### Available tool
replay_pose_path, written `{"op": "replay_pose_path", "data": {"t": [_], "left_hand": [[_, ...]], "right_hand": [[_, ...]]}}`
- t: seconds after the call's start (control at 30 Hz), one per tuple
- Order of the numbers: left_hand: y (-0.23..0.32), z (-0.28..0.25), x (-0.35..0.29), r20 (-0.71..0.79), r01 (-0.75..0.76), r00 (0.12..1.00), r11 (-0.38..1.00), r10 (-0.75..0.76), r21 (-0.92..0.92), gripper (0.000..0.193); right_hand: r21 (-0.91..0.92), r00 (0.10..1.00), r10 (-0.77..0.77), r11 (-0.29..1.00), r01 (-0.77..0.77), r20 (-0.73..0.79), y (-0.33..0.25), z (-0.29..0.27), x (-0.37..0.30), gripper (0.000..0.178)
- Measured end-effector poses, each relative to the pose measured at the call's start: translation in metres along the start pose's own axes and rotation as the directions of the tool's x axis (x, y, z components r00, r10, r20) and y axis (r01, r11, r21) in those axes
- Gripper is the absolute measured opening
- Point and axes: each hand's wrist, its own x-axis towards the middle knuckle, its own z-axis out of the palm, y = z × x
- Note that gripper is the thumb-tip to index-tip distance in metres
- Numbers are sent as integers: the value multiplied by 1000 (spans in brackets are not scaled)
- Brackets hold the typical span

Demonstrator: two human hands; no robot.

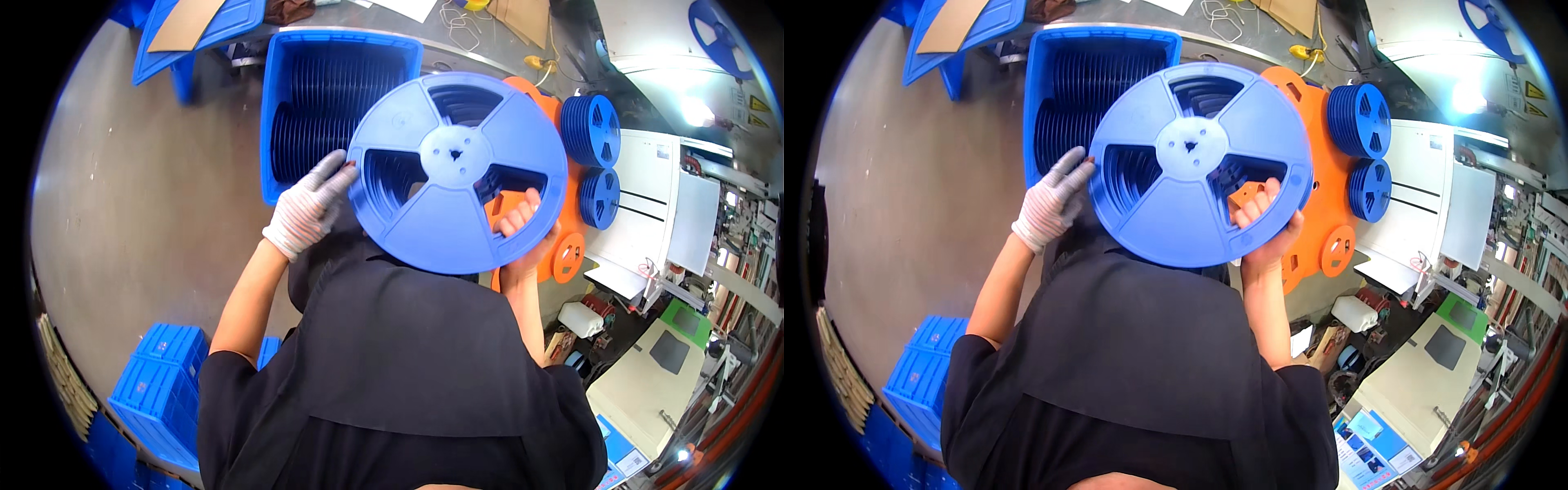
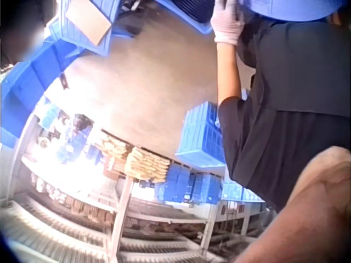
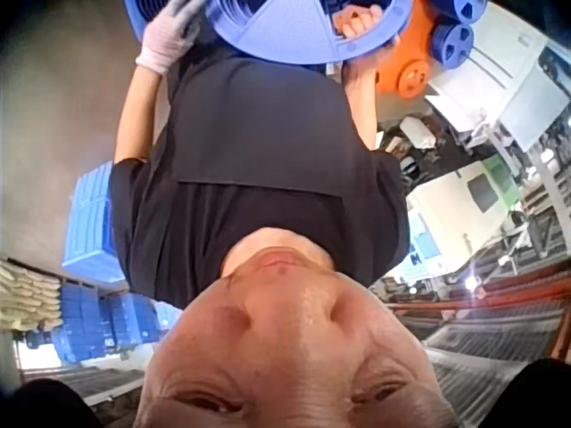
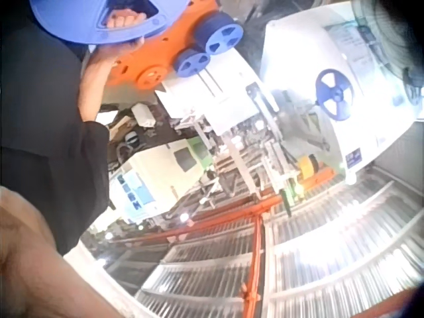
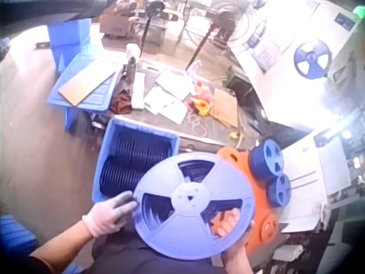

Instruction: The person repeatedly wipes blue plastic reel-like objects with a brown cloth. They pick up each object from a blue bin, wipe it thoroughly, and place it into a stack on the table. The task is performed one item at a time in a repetitive cycle.

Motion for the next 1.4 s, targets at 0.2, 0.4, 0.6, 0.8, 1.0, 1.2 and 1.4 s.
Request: {"op": "replay_pose_path", "data": {"t": [0.2, 0.4, 0.6, 0.8, 1.0, 1.2, 1.4], "left_hand": [[39, 8, 12, 354, -181, 933, 940, 71, 289, 50], [63, 20, -1, 353, -248, 921, 947, 165, 202, 36], [96, 6, -25, 280, 447, 886, 524, -369, -725, 33], [46, 9, -42, 360, 250, 714, -261, -601, -932, 34], [-16, -1, -31, 426, 280, 717, -331, -552, -901, 35], [-80, -15, -9, 395, 432, 703, -87, -592, -898, 28], [-183, 24, -1, 196, 765, 631, 560, -751, -317, 19]], "right_hand": [[-22, 995, 100, 995, -99, 15, -19, 1, 20, 35], [-141, 969, 219, 969, -203, 115, -48, 5, 32, 43], [-540, 993, 44, 836, -98, -113, -55, 3, 23, 45], [-410, 956, -100, 912, -22, -275, -50, -22, -20, 37], [-308, 903, -204, 948, 84, -379, -33, -24, -27, 35], [-323, 838, -252, 942, 96, -484, 0, -19, -21, 33], [-401, 749, -323, 912, 84, -579, 35, -16, -25, 32]]}}
